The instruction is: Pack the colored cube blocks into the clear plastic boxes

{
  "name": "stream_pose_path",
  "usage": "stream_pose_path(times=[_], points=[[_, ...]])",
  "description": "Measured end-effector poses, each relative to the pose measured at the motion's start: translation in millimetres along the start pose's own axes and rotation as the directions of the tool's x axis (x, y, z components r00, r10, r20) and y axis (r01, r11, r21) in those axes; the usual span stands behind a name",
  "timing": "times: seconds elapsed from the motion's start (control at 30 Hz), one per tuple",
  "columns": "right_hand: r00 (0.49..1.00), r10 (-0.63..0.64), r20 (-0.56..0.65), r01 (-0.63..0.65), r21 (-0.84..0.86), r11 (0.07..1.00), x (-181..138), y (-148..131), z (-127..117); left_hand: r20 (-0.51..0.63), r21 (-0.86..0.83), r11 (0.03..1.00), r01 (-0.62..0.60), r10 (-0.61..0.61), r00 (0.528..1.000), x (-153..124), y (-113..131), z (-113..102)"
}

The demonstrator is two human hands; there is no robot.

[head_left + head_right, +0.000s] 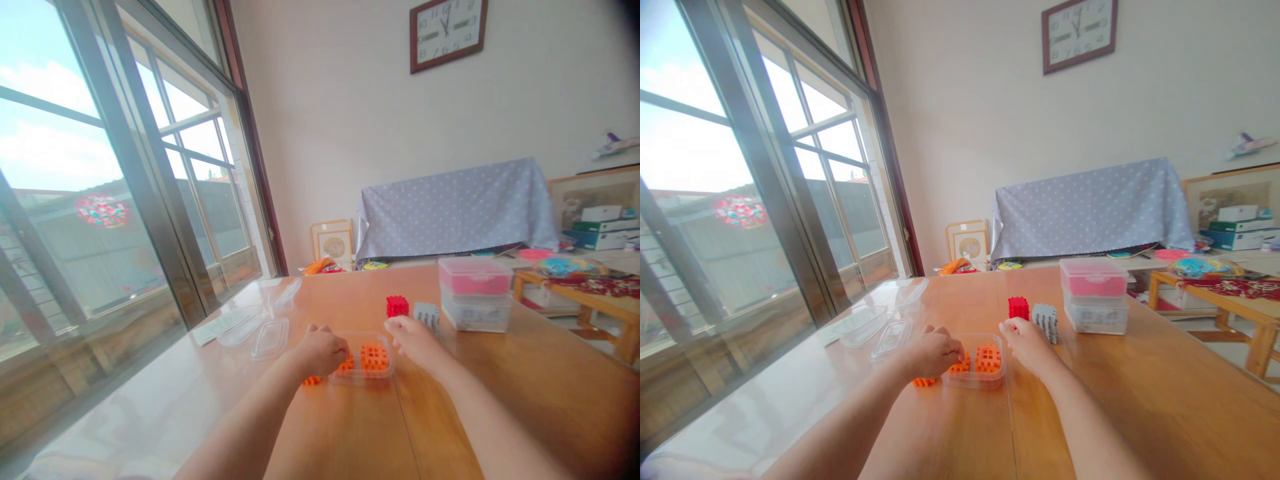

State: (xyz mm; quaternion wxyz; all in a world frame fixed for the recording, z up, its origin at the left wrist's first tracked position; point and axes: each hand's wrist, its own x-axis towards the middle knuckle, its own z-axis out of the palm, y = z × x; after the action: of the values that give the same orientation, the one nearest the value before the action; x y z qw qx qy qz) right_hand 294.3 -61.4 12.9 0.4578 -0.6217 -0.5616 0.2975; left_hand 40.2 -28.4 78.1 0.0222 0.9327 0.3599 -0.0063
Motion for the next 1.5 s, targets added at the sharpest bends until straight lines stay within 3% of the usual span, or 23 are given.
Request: stream_pose_path(times=[0.2, 0.4, 0.57, 0.77, 0.93, 1.07, 1.2, 1.27, 1.5], points=[[1.0, 0.003, 0.005, -0.003, 0.003, 1.0, -0.8, 0.6, 0.1, -0.03, -0.03, 0.999, 0.015, -0.016, 0.999, -5.1, -1.8, -1.9], [1.0, -0.006, 0.001, 0.006, 0.004, 1.0, 0.9, 3.5, -0.4, -0.167, -0.308, 0.95, 0.046, -0.101, 0.981, -22.9, -24.8, -7.7], [1.0, -0.013, 0.0, 0.013, 0.012, 1.0, 0.5, 3.2, -0.3, -0.073, -0.429, 0.888, 0.166, -0.218, 0.973, -44.6, -52.4, -7.0], [1.0, 0.008, 0.017, -0.008, 0.026, 1.0, -1.2, 1.6, -0.3, 0.039, -0.364, 0.902, 0.232, -0.234, 0.971, -57.1, -57.7, 3.0], [0.999, 0.025, 0.023, -0.026, 0.031, 0.999, 0.7, 5.4, 1.2, -0.015, -0.327, 0.917, 0.228, -0.247, 0.969, -59.6, -59.1, 8.1], [0.999, 0.03, 0.024, -0.032, 0.048, 0.998, 4.0, 9.6, 1.9, -0.1, -0.385, 0.899, 0.21, -0.267, 0.959, -59.1, -63.6, 0.0], [1.0, 0.019, 0.023, -0.019, 0.034, 0.999, 3.9, 8.8, 1.0, -0.261, -0.368, 0.92, 0.132, -0.239, 0.935, -48.5, -53.9, -13.7], [1.0, 0.012, 0.02, -0.012, 0.022, 1.0, 3.1, 7.6, 0.7, -0.283, -0.337, 0.937, 0.088, -0.19, 0.94, -40.0, -41.5, -18.0], [1.0, 0.005, 0.017, -0.005, 0.018, 1.0, 1.7, 5.0, 1.2, -0.128, -0.217, 0.966, 0.143, -0.173, 0.977, -14.1, -5.1, -9.4]])
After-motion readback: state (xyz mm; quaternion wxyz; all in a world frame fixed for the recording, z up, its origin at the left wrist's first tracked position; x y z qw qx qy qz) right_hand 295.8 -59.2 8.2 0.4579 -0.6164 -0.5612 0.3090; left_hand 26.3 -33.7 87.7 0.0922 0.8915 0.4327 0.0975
